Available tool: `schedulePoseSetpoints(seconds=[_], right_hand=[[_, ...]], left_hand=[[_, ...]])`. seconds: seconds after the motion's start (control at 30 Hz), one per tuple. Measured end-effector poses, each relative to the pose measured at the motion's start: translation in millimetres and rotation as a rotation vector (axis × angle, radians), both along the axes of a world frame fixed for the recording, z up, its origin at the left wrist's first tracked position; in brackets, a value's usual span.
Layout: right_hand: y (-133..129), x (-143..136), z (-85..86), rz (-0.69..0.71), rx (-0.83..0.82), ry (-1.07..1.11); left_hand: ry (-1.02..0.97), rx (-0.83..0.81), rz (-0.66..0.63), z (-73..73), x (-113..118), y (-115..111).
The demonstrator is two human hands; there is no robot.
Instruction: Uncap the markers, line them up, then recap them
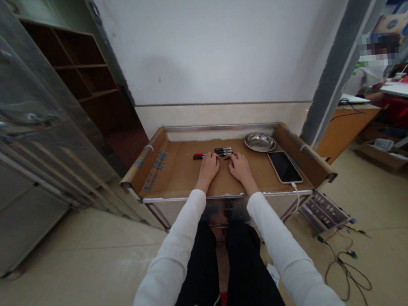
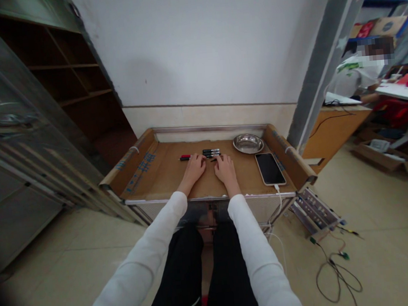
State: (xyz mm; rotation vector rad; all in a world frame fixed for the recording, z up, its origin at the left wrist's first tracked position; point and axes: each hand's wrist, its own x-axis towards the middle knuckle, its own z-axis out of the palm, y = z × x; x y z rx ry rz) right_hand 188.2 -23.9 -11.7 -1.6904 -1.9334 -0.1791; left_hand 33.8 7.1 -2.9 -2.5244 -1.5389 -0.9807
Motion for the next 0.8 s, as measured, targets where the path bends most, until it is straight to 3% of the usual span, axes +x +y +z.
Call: schedulePoseSetpoints(seconds=[0.37,0.63,0.8], right_hand=[[3.7,0.6,-2.3,-0.023,0.01,-0.033],[4.8,2.6,-3.8,0.054,0.027,-0.027],[1.9,2.7,1.4,0.01,0.012,0.002]], left_hand=[[-0.032,-0.032,-0.034,-0.2,-1.9,-0.1],[-0.033,-0.073,-0.198,4.8,-2.8,-1.9],[-0.066,-0.073,-0.177,5.3,-3.1,-2.0]])
